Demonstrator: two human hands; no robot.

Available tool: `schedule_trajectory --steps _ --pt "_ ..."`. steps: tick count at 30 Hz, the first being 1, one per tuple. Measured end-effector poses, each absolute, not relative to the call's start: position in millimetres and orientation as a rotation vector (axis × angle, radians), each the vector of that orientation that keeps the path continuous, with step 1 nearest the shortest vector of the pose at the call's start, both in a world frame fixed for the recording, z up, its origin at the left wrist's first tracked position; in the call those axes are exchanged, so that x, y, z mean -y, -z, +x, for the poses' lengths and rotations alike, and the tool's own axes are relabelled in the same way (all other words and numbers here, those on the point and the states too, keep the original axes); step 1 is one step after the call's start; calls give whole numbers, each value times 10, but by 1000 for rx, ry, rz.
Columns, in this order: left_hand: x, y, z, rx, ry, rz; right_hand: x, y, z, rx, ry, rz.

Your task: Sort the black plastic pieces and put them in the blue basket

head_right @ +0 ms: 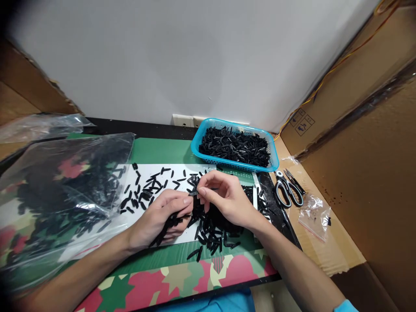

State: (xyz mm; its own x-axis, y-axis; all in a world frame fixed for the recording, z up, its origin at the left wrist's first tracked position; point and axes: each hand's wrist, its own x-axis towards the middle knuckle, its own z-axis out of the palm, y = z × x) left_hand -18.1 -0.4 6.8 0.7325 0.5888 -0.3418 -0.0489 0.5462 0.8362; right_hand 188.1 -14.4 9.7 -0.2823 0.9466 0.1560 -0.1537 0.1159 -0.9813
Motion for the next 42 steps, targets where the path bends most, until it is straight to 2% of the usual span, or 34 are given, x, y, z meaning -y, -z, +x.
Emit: schedule_trajectory --steps 17,35,42 --pt "6 -65 -156 -664 -544 933 193 -75 1874 1406 -1360 -860" --pt "24 -111 -157 -652 -480 840 200 -29 1882 1553 -1066 -1011" --pt "25 -130 -159 -644 -477 849 209 -35 1891 1575 -1061 -1001"
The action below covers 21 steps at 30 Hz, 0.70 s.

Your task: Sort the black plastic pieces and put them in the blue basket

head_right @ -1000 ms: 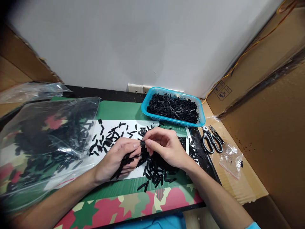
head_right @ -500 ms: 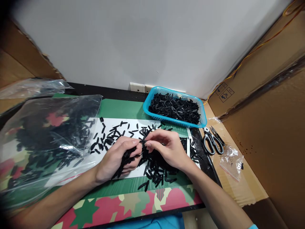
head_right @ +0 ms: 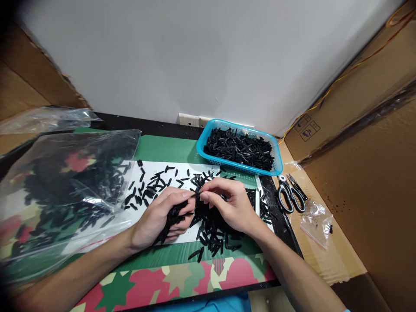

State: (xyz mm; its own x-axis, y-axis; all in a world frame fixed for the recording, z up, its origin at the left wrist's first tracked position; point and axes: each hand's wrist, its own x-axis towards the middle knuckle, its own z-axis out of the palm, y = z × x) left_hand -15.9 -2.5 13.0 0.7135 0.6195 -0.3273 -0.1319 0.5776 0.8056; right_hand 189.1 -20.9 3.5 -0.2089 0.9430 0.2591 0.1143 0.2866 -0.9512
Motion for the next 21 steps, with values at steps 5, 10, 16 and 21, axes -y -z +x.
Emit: schedule_trajectory --steps 5,10,16,21 --pt "35 -136 -167 -636 -480 858 213 -35 1887 1596 -1050 -984" --pt "40 -136 -166 -605 -486 888 214 -33 1883 1590 -1047 -985" --pt "40 -125 -164 -582 -505 881 217 -48 1883 1598 -1026 -1017" --pt "45 -133 -166 -609 -503 870 219 -53 1879 1615 -1009 -1037"
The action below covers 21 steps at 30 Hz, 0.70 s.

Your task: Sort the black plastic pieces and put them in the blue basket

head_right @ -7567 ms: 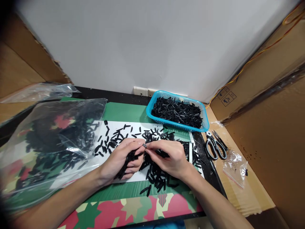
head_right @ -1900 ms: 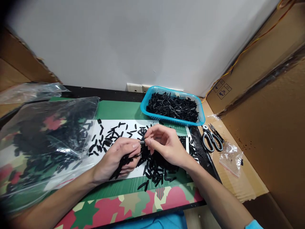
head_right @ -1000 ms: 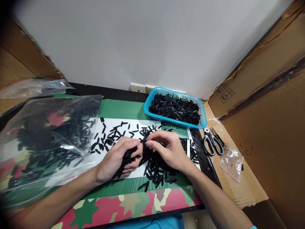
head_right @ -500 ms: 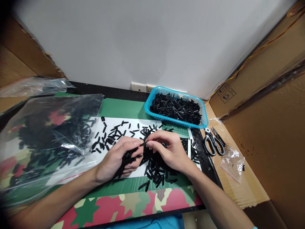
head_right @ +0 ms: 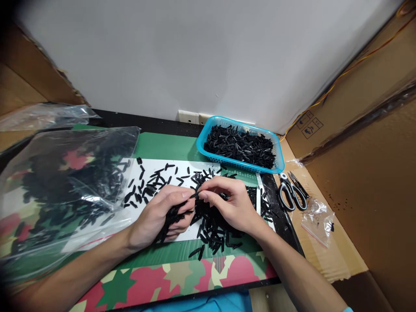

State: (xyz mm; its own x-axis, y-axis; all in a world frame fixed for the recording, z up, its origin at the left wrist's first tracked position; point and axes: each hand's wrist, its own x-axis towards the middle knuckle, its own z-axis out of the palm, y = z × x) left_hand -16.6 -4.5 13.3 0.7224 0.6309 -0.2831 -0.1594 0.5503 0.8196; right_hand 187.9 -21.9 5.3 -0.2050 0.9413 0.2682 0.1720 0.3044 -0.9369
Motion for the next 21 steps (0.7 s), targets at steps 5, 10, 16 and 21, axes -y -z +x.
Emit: schedule_trajectory --steps 5,10,16,21 --pt "39 -124 -170 -610 -505 857 215 -49 1875 1639 -972 -1046" --pt "37 -119 -172 -586 -518 846 219 -46 1884 1669 -931 -1034" --pt "38 -121 -168 -590 -522 829 234 -48 1889 1677 -897 -1009" --pt "35 -124 -167 -589 -532 836 241 -62 1881 1682 -847 -987"
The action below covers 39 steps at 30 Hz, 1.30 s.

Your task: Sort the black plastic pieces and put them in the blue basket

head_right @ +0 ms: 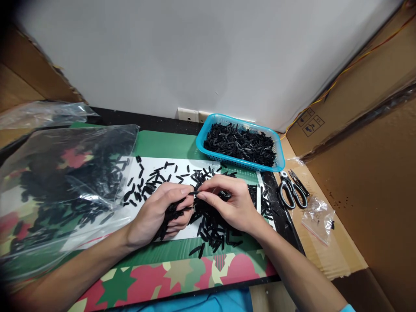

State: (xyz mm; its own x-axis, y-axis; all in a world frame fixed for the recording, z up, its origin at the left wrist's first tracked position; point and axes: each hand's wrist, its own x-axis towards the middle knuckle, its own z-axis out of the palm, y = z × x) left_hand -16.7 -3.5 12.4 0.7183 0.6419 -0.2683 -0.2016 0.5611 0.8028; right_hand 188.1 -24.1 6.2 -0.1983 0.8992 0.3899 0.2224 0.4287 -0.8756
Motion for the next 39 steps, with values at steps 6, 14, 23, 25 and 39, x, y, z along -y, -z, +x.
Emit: schedule_trajectory --steps 6,14,23,25,39 --pt "47 -147 -167 -587 -544 850 240 -77 1881 1683 -799 -924" --pt "47 -163 -171 -570 -537 865 255 -101 1888 1707 -705 -915" --pt "27 -169 -164 -606 -471 782 214 -73 1882 1675 -406 -1178" --pt "19 -184 -159 -623 -430 752 183 -72 1894 1695 -356 -1221" --pt "84 -121 -100 -742 -246 832 227 -153 1887 1903 -910 -852"
